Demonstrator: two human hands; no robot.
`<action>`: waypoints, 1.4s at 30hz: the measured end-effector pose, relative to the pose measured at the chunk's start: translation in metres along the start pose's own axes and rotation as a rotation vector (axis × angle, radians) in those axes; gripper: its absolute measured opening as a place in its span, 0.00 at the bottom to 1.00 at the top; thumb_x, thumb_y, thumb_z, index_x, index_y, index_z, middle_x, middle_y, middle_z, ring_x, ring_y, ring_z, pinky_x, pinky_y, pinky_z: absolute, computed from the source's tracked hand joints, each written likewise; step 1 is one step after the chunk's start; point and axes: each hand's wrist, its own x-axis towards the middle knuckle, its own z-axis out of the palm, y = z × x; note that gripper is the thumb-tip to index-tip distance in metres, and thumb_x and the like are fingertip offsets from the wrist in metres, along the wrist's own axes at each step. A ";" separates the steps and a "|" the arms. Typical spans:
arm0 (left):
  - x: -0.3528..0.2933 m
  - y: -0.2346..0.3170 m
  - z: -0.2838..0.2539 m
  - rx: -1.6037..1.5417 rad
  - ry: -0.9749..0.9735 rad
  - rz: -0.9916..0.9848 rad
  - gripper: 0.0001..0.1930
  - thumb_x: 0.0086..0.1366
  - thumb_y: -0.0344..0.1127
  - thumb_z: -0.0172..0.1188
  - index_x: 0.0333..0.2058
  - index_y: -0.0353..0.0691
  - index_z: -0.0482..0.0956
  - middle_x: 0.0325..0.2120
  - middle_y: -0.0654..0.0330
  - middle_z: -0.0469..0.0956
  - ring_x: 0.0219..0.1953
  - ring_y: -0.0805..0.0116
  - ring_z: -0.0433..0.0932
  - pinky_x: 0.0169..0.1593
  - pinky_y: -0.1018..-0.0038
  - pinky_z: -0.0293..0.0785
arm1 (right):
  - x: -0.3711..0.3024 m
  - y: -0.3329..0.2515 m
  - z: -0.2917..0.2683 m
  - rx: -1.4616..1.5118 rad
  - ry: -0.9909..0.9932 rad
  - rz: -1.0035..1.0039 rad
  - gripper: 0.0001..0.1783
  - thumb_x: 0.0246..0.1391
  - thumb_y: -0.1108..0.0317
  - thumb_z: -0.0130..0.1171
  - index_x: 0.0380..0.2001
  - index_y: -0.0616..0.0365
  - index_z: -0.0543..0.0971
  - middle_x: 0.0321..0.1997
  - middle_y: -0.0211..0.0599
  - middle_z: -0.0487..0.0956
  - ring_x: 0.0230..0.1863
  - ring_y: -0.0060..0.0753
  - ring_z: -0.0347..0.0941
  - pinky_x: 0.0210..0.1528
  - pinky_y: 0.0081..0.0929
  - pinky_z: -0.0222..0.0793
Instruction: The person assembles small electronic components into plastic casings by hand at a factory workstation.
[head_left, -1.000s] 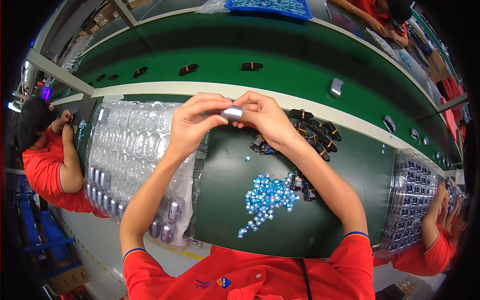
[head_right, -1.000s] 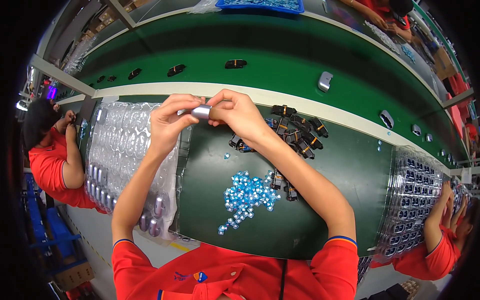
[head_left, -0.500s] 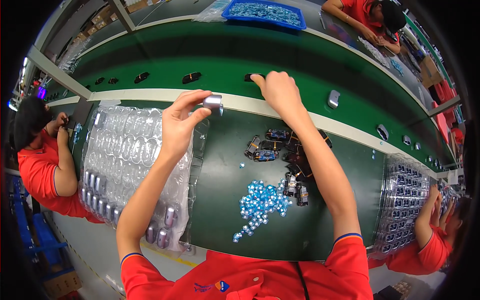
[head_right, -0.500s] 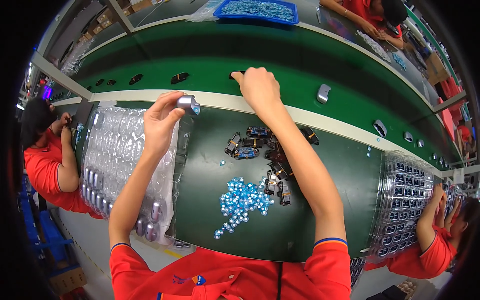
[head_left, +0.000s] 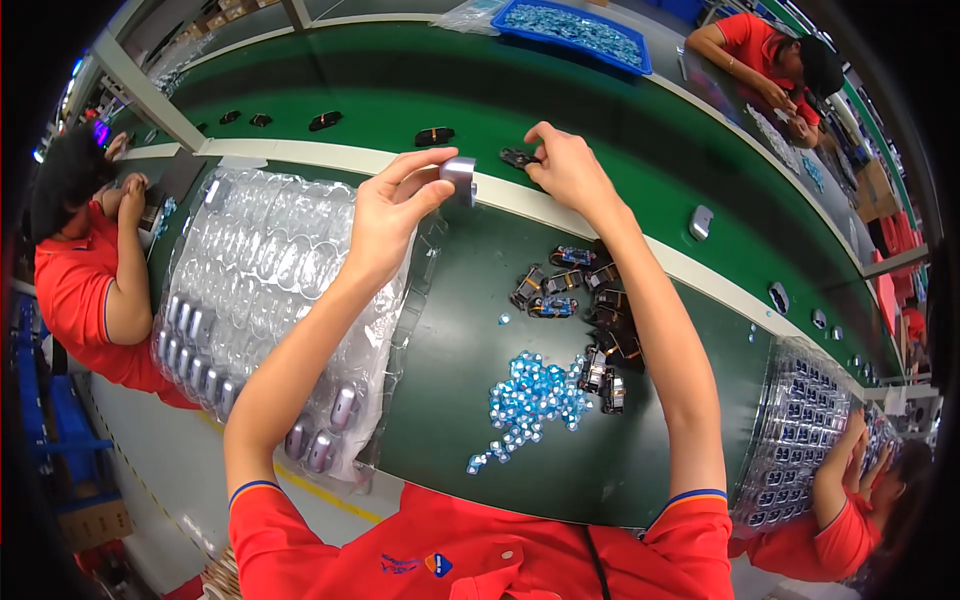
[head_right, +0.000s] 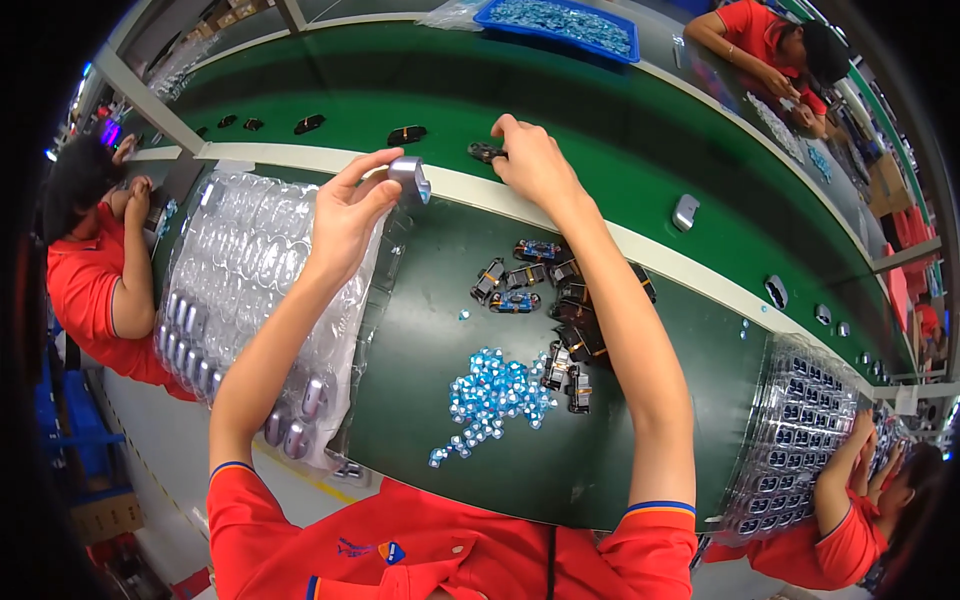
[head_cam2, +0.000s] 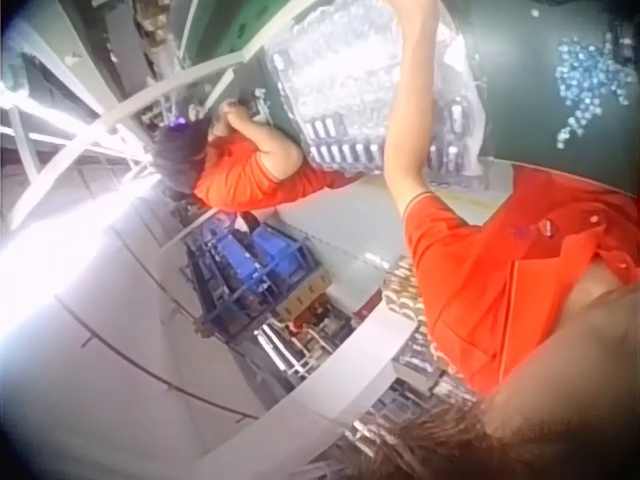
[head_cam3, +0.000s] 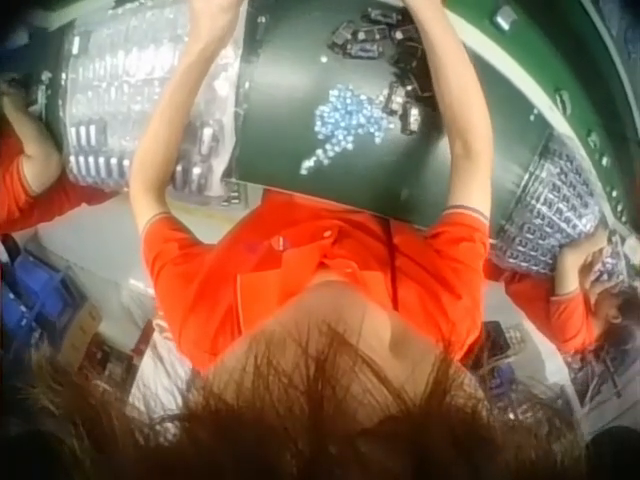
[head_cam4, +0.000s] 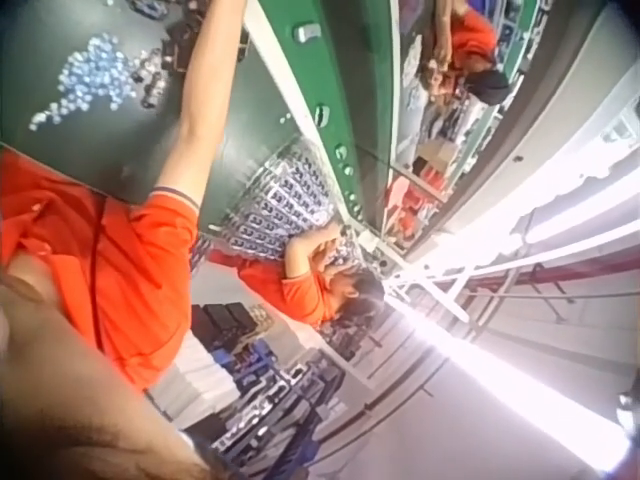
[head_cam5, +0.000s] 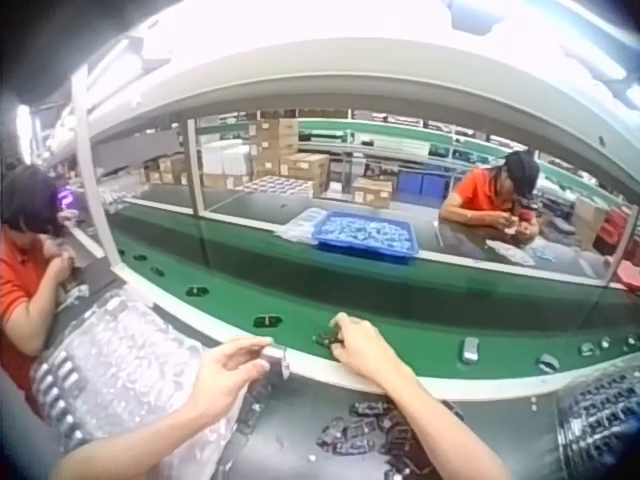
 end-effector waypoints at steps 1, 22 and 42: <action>0.000 0.001 0.000 -0.008 0.000 -0.009 0.18 0.64 0.27 0.63 0.53 0.37 0.78 0.45 0.60 0.80 0.45 0.75 0.77 0.49 0.79 0.72 | -0.006 -0.005 -0.004 -0.003 -0.008 -0.006 0.12 0.48 0.73 0.60 0.37 0.67 0.79 0.32 0.48 0.82 0.35 0.44 0.80 0.43 0.32 0.75; -0.003 0.005 0.004 -0.124 -0.060 -0.064 0.20 0.66 0.31 0.63 0.57 0.38 0.74 0.46 0.60 0.79 0.47 0.74 0.78 0.50 0.76 0.78 | -0.087 -0.099 -0.002 0.765 0.292 -0.013 0.17 0.52 0.81 0.64 0.47 0.68 0.79 0.42 0.38 0.79 0.44 0.24 0.77 0.46 0.22 0.80; -0.025 0.050 -0.003 0.227 -0.321 0.202 0.19 0.63 0.28 0.63 0.54 0.40 0.78 0.50 0.56 0.71 0.55 0.68 0.73 0.53 0.70 0.76 | -0.091 -0.104 -0.007 1.362 -0.318 0.003 0.21 0.66 0.59 0.54 0.52 0.67 0.74 0.46 0.35 0.76 0.48 0.32 0.74 0.50 0.28 0.70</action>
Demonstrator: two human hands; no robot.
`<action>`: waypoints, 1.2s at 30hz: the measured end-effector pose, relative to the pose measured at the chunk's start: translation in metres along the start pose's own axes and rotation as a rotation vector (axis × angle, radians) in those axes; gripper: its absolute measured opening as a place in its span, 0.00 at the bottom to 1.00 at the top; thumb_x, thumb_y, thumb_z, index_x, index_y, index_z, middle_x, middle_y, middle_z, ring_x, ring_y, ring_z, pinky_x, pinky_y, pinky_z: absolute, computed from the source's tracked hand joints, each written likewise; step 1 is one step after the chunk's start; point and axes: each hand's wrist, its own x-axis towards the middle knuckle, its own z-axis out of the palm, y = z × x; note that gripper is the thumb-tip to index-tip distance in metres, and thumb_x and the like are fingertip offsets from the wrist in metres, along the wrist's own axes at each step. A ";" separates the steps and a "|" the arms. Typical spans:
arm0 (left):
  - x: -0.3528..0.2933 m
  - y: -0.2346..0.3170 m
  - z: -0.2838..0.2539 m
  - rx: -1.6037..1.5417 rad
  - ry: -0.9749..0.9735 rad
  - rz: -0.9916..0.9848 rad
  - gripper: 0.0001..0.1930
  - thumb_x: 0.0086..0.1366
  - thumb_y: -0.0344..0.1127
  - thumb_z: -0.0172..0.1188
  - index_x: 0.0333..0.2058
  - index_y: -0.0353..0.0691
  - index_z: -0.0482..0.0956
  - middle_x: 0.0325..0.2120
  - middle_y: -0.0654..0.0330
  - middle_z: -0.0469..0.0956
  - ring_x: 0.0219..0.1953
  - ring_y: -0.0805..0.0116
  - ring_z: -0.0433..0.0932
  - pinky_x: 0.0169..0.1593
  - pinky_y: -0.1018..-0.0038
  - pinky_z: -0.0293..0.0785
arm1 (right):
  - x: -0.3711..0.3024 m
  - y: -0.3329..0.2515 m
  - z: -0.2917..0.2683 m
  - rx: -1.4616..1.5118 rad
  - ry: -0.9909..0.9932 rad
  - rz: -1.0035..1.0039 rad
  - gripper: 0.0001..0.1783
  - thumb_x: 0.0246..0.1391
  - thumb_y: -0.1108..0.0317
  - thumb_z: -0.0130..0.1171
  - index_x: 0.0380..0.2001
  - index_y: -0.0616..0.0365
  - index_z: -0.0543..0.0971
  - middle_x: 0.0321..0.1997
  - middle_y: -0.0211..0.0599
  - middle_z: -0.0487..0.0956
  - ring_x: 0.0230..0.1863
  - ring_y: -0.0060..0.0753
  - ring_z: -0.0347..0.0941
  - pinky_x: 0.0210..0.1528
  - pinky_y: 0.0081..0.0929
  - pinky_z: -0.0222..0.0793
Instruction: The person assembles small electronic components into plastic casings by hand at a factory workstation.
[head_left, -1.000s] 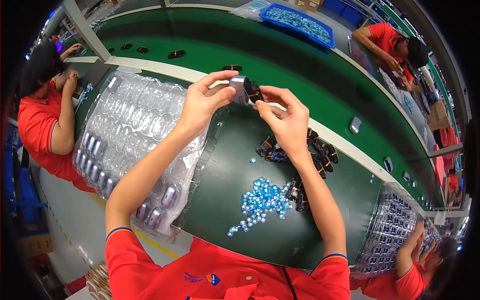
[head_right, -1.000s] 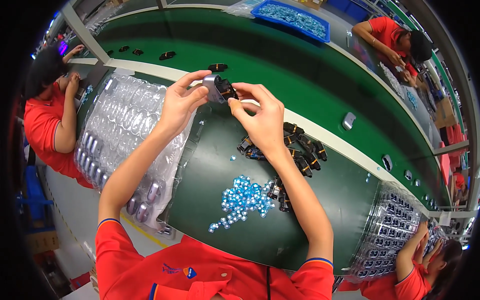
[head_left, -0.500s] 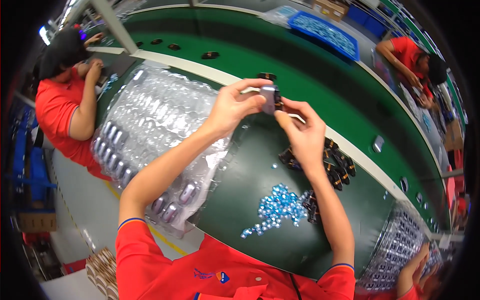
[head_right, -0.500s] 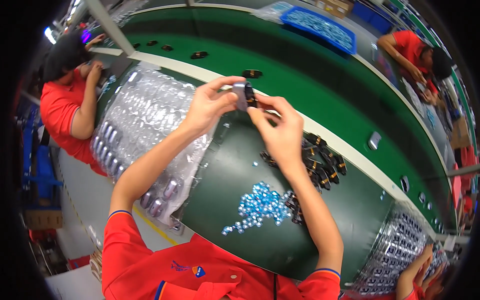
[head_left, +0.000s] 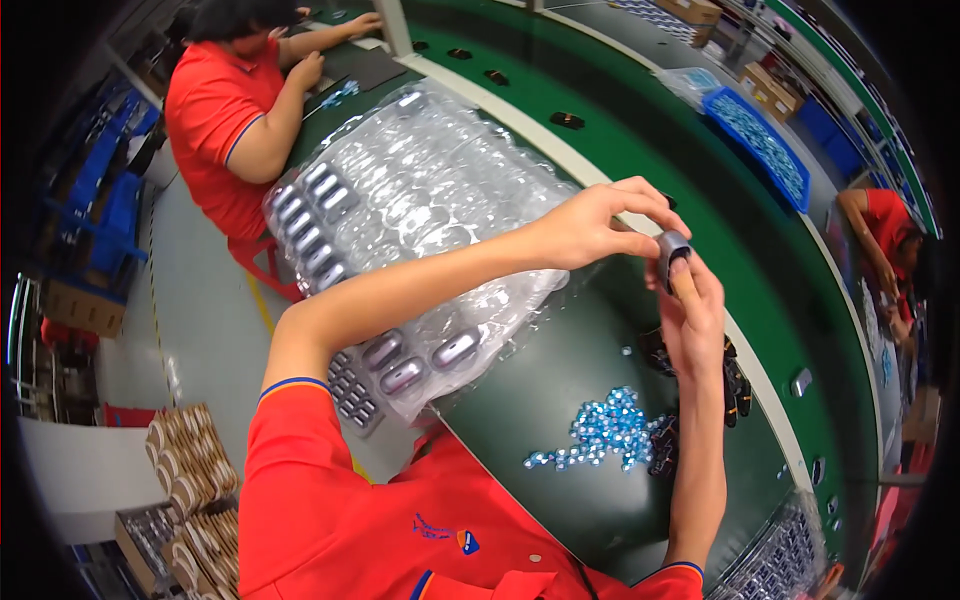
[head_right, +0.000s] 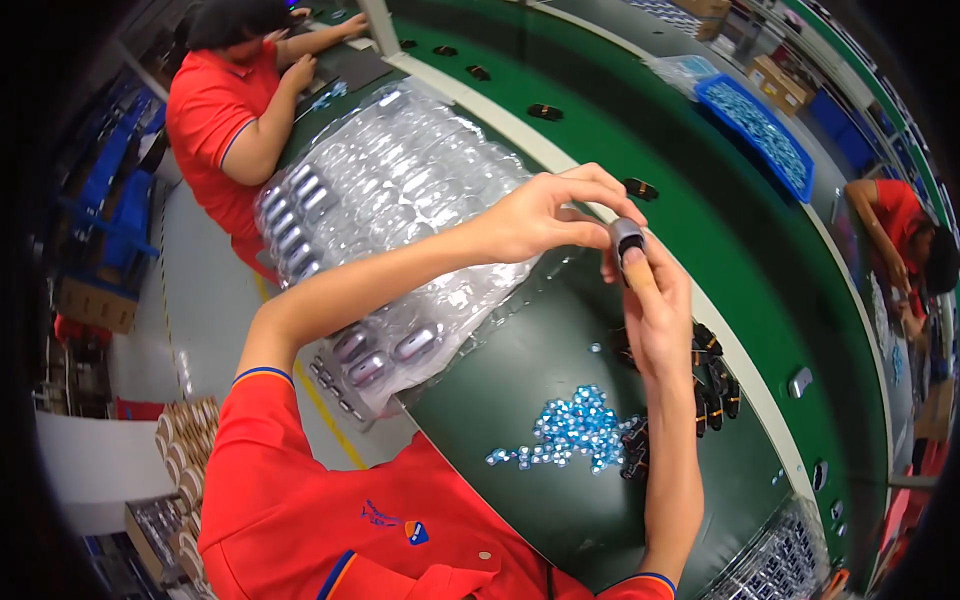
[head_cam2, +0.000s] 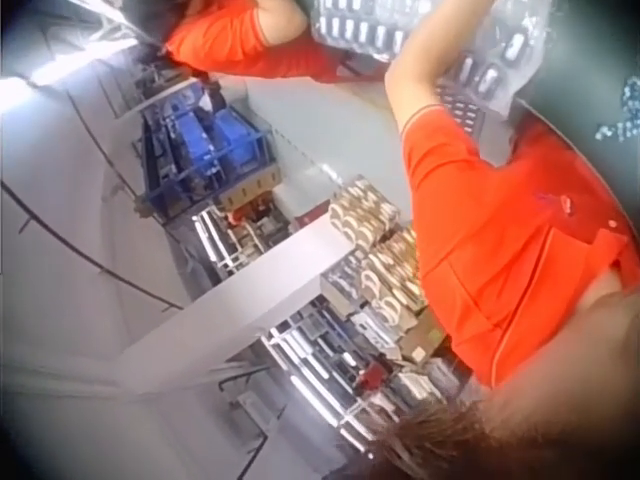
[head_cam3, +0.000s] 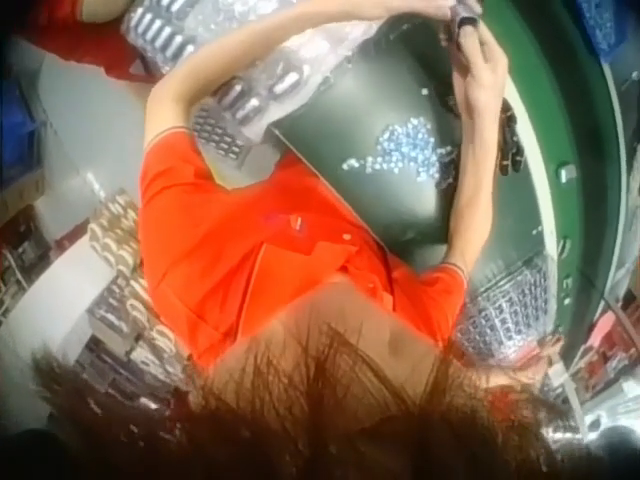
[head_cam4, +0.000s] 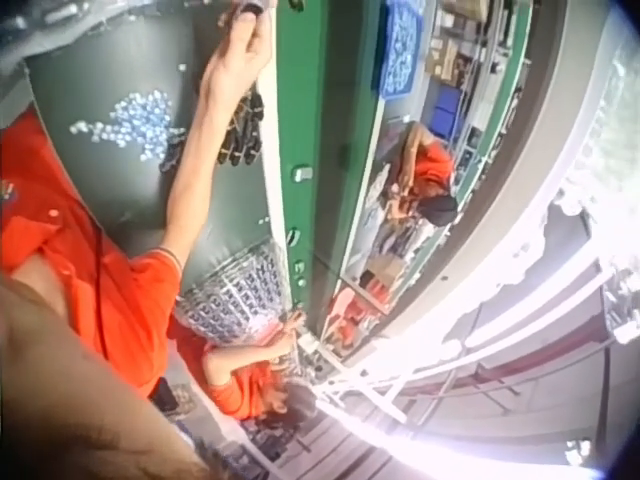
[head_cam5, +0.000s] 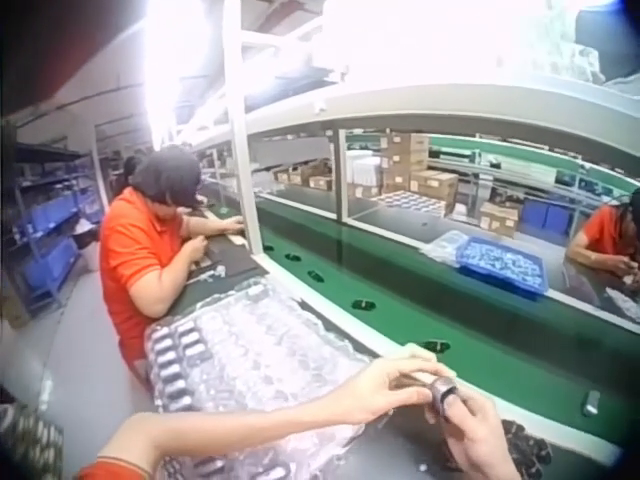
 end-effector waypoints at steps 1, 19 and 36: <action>-0.005 0.010 -0.005 0.003 0.013 -0.010 0.19 0.63 0.28 0.63 0.54 0.40 0.78 0.50 0.56 0.71 0.55 0.68 0.73 0.53 0.70 0.76 | -0.001 0.001 0.000 -0.142 0.076 -0.033 0.20 0.66 0.60 0.54 0.50 0.68 0.75 0.46 0.34 0.76 0.48 0.33 0.74 0.50 0.29 0.70; -0.213 0.035 -0.188 1.360 0.483 -0.779 0.21 0.59 0.23 0.62 0.52 0.37 0.74 0.31 0.53 0.75 0.34 0.62 0.77 0.43 0.72 0.74 | -0.018 -0.024 -0.068 -1.548 0.123 -0.170 0.18 0.52 0.72 0.63 0.48 0.60 0.79 0.49 0.45 0.77 0.53 0.47 0.70 0.56 0.36 0.67; 0.014 -0.022 -0.020 0.066 0.130 -0.342 0.20 0.65 0.35 0.61 0.53 0.35 0.77 0.40 0.57 0.82 0.38 0.70 0.82 0.48 0.73 0.76 | -0.032 -0.012 -0.032 -1.163 -0.135 -0.089 0.08 0.51 0.71 0.65 0.34 0.61 0.84 0.33 0.42 0.82 0.36 0.42 0.78 0.41 0.34 0.73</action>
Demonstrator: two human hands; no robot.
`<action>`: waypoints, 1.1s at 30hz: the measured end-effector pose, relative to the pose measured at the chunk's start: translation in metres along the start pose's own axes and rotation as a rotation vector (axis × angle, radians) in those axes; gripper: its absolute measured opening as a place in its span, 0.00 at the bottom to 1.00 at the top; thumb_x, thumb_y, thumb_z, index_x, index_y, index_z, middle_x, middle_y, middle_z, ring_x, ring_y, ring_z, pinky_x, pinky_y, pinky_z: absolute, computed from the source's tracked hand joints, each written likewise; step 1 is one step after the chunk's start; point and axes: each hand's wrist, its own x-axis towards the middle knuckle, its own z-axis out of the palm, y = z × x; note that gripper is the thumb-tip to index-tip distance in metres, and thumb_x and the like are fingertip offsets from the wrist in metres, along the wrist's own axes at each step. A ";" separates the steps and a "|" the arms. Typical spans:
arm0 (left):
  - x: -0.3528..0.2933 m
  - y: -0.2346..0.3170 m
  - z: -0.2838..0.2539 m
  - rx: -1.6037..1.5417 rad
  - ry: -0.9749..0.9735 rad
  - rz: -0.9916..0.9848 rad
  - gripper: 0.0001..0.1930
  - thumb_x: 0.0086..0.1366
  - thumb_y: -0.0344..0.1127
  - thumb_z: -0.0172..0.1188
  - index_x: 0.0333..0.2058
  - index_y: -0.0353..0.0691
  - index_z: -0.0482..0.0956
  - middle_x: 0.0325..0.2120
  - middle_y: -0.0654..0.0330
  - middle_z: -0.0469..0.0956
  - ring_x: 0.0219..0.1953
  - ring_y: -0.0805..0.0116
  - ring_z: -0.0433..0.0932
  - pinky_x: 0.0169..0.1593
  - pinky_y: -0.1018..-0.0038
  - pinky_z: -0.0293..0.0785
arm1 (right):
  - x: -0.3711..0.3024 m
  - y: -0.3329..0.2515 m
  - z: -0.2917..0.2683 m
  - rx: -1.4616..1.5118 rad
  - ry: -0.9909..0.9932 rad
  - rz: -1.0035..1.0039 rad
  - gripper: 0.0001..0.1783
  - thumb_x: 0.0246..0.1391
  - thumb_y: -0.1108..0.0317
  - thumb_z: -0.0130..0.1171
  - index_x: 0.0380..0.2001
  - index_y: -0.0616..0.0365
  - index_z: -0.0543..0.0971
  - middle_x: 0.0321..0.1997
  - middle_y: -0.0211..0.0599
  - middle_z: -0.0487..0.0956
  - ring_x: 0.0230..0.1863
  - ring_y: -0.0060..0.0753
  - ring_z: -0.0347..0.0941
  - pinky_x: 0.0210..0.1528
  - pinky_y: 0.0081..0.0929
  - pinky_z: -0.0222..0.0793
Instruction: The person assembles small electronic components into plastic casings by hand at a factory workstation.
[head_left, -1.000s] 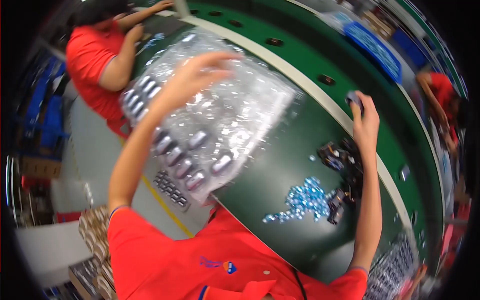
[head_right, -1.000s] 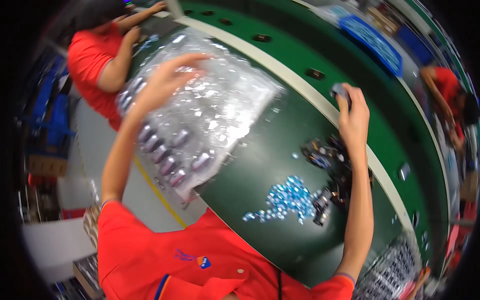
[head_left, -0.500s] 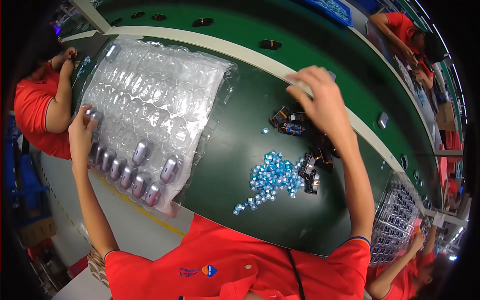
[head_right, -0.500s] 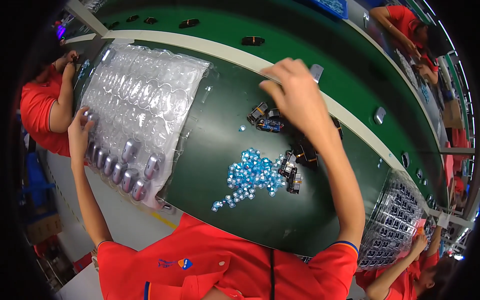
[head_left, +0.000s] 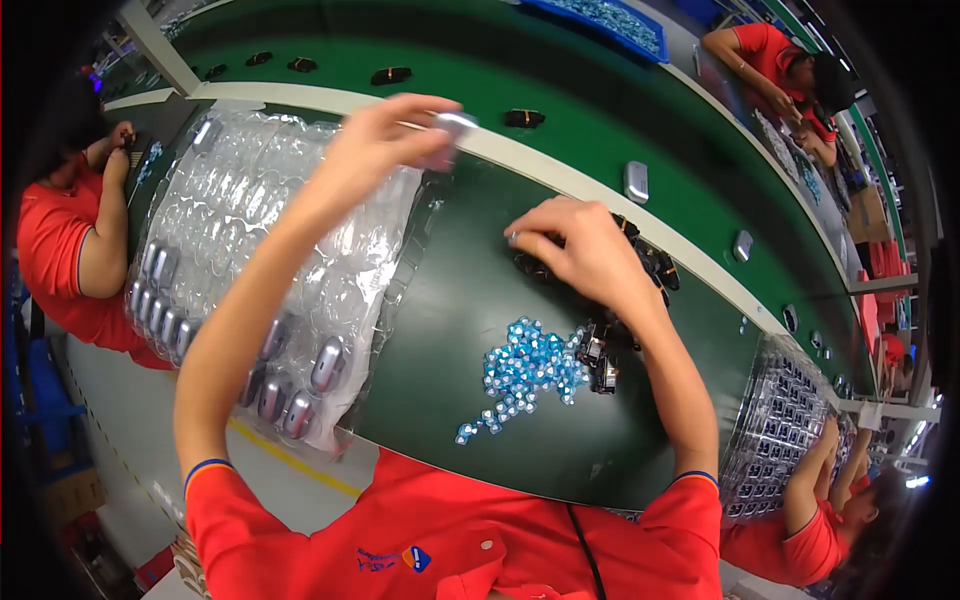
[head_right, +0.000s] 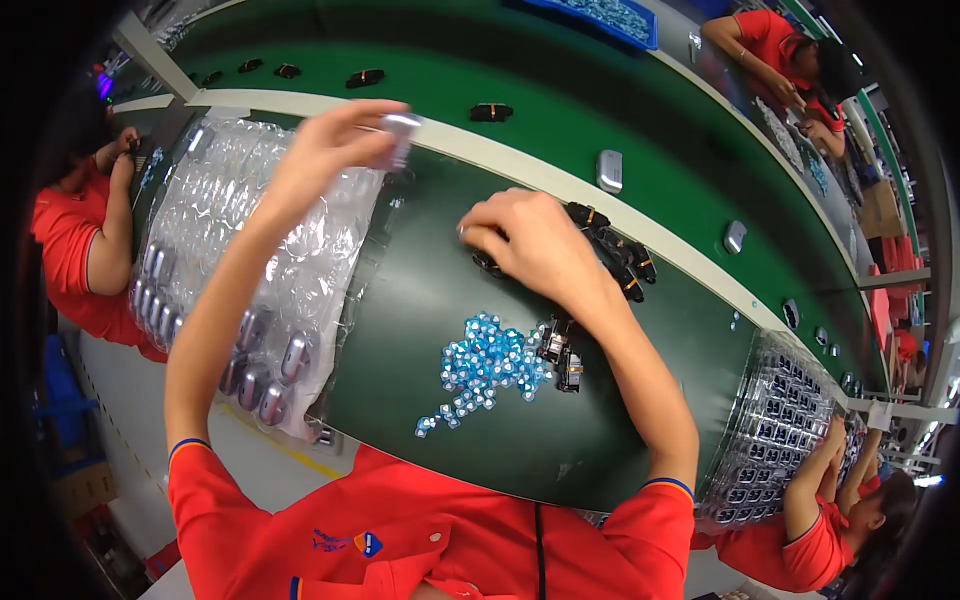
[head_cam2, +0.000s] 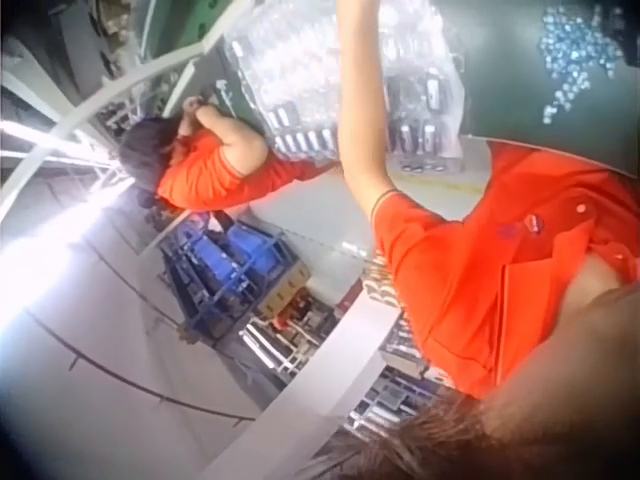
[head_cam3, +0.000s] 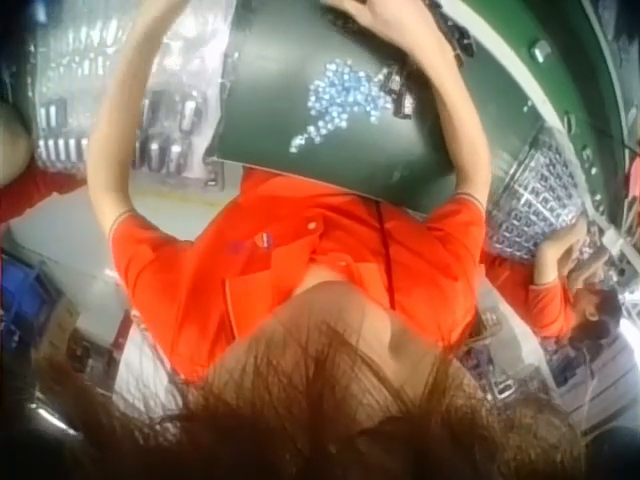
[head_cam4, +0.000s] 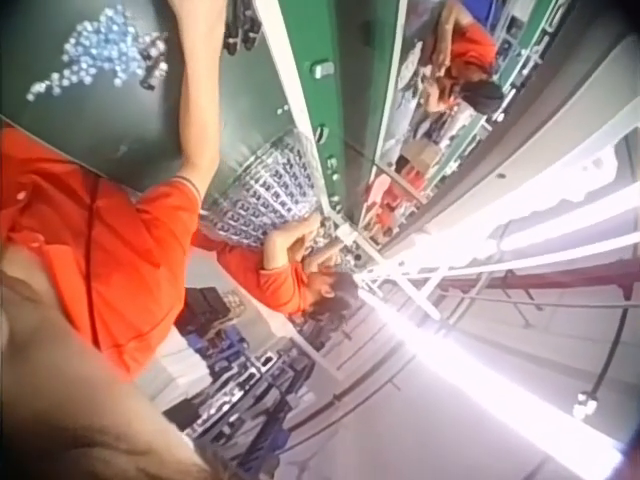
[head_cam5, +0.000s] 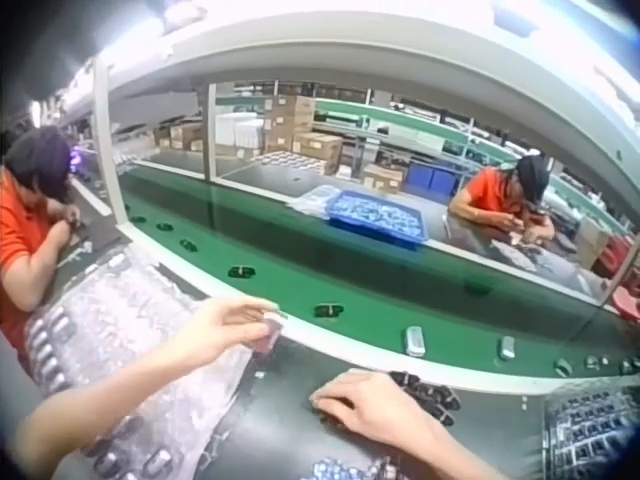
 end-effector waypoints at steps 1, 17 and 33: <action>0.011 -0.004 0.016 -0.030 -0.051 0.001 0.20 0.64 0.35 0.61 0.53 0.36 0.77 0.40 0.57 0.82 0.39 0.70 0.82 0.48 0.73 0.76 | 0.005 0.002 -0.004 0.027 0.038 0.065 0.08 0.52 0.70 0.64 0.34 0.62 0.84 0.32 0.43 0.83 0.34 0.41 0.78 0.39 0.33 0.73; 0.016 -0.012 0.075 0.587 0.012 0.466 0.07 0.61 0.27 0.64 0.39 0.40 0.84 0.40 0.55 0.75 0.40 0.60 0.80 0.41 0.71 0.78 | 0.020 0.028 -0.019 0.065 0.205 0.208 0.12 0.51 0.66 0.59 0.37 0.58 0.85 0.23 0.52 0.79 0.22 0.42 0.77 0.29 0.36 0.72; 0.024 -0.026 0.076 0.230 -0.005 0.044 0.07 0.69 0.30 0.58 0.42 0.35 0.77 0.43 0.66 0.74 0.37 0.78 0.77 0.36 0.82 0.75 | 0.014 0.035 -0.001 0.311 0.582 0.144 0.07 0.49 0.72 0.61 0.28 0.66 0.83 0.23 0.49 0.81 0.26 0.43 0.81 0.32 0.33 0.77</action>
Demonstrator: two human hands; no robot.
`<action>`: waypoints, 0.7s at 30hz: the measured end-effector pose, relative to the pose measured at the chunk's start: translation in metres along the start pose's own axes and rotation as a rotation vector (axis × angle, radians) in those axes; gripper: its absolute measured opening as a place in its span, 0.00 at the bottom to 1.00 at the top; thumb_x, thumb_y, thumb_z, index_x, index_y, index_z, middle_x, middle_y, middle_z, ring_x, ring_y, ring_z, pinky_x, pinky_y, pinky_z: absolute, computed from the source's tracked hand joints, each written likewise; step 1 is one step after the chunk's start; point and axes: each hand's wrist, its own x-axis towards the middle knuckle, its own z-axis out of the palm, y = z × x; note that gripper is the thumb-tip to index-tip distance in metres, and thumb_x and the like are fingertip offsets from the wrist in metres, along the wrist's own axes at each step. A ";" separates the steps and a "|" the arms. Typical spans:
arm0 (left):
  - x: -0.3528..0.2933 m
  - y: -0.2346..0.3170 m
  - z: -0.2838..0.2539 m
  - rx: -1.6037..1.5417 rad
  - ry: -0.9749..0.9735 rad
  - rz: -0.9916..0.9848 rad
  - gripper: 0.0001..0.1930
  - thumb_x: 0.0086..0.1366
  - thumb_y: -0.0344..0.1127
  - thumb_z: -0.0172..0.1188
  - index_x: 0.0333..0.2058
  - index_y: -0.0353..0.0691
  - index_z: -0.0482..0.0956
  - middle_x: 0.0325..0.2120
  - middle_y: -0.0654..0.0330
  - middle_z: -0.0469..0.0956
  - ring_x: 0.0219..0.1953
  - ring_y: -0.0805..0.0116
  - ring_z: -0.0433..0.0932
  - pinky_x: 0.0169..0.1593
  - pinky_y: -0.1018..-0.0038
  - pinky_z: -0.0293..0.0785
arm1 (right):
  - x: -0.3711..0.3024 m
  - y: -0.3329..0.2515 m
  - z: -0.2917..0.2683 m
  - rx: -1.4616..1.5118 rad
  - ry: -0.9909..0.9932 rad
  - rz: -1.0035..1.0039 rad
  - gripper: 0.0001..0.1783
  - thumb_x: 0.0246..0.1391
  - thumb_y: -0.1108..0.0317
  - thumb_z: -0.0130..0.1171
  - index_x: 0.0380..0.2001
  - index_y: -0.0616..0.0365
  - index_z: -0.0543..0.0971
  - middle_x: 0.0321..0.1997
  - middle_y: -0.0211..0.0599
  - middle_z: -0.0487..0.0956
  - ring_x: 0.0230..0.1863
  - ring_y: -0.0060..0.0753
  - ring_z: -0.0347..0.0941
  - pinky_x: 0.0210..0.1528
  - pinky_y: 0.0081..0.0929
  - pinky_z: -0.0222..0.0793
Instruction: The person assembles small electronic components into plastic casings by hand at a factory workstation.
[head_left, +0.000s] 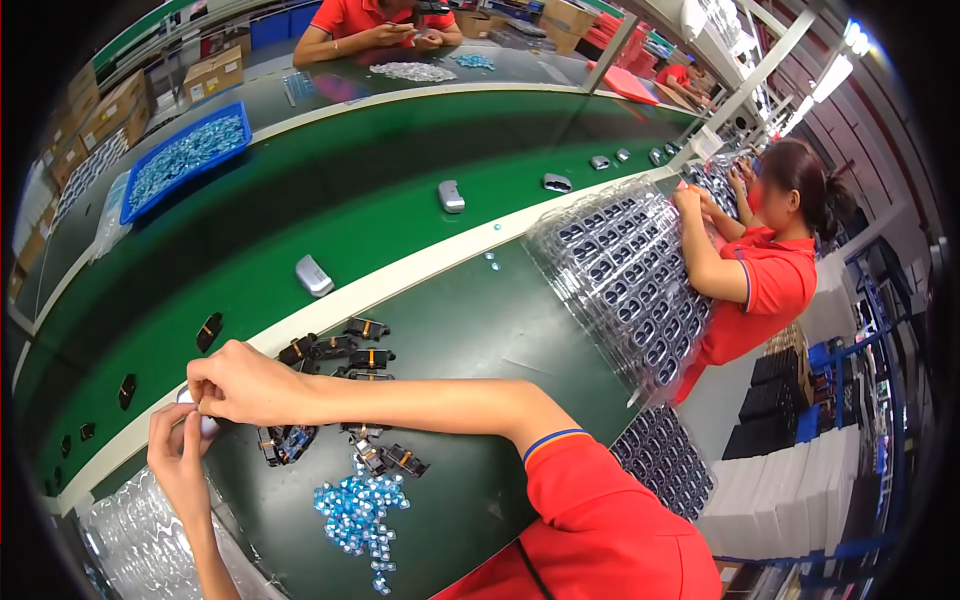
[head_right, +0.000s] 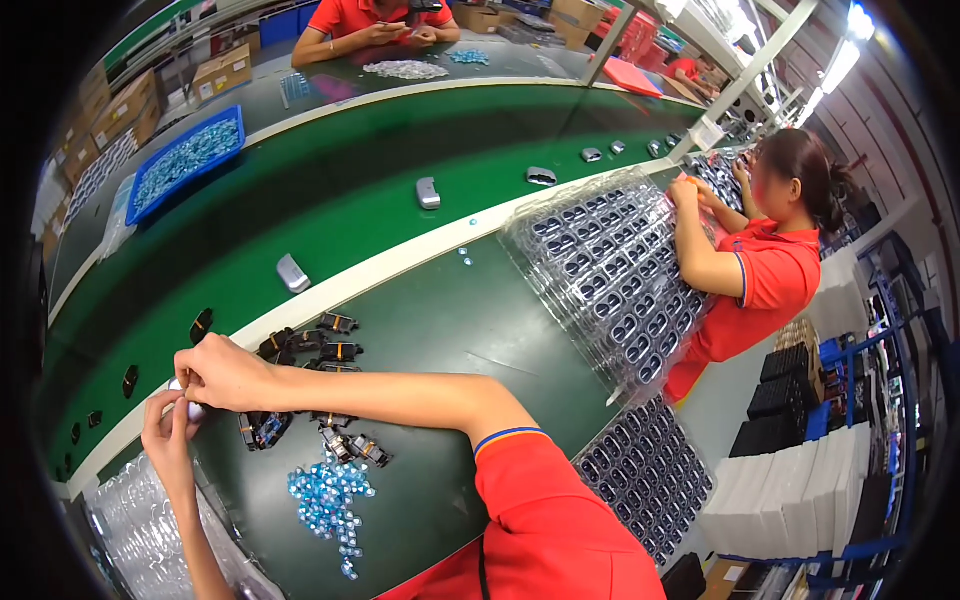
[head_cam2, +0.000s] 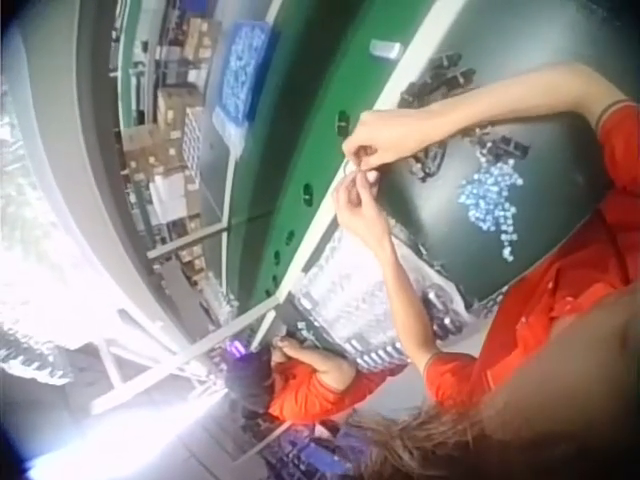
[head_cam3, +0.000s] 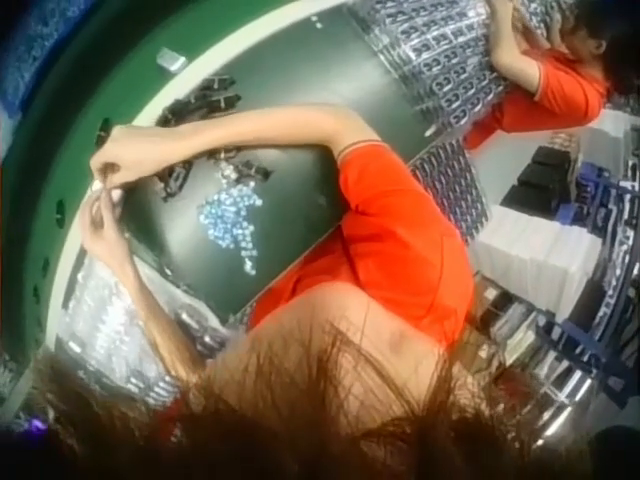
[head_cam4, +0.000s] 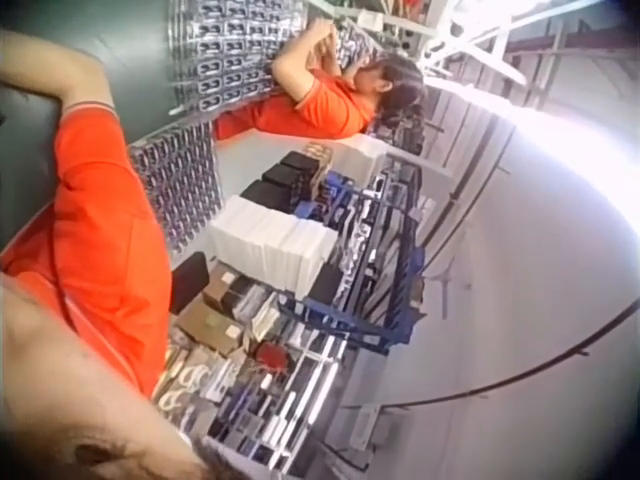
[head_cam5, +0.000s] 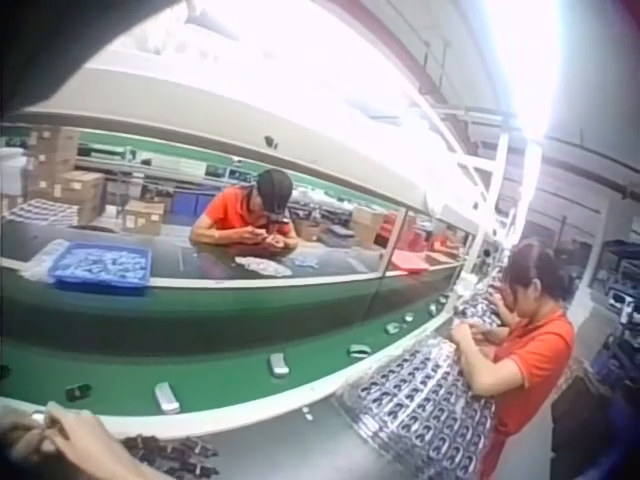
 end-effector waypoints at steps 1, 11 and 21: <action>0.002 -0.002 0.001 -0.002 -0.004 0.002 0.07 0.69 0.30 0.58 0.42 0.35 0.77 0.43 0.66 0.74 0.37 0.78 0.77 0.36 0.82 0.75 | -0.001 0.002 0.000 0.106 0.016 0.027 0.07 0.50 0.73 0.61 0.28 0.67 0.82 0.23 0.47 0.81 0.27 0.39 0.81 0.33 0.30 0.76; -0.011 0.017 -0.003 -0.286 0.070 -0.098 0.17 0.69 0.31 0.57 0.55 0.37 0.71 0.55 0.53 0.71 0.48 0.62 0.80 0.47 0.72 0.81 | 0.006 -0.003 0.012 0.424 0.017 0.183 0.10 0.55 0.70 0.63 0.36 0.67 0.80 0.32 0.38 0.83 0.35 0.23 0.79 0.38 0.23 0.76; -0.005 0.006 -0.003 -0.258 0.000 0.281 0.20 0.62 0.19 0.60 0.54 0.33 0.73 0.50 0.55 0.73 0.51 0.62 0.78 0.55 0.70 0.77 | 0.006 0.014 0.004 0.576 -0.198 0.547 0.09 0.58 0.74 0.61 0.40 0.69 0.79 0.35 0.38 0.82 0.35 0.23 0.79 0.40 0.22 0.76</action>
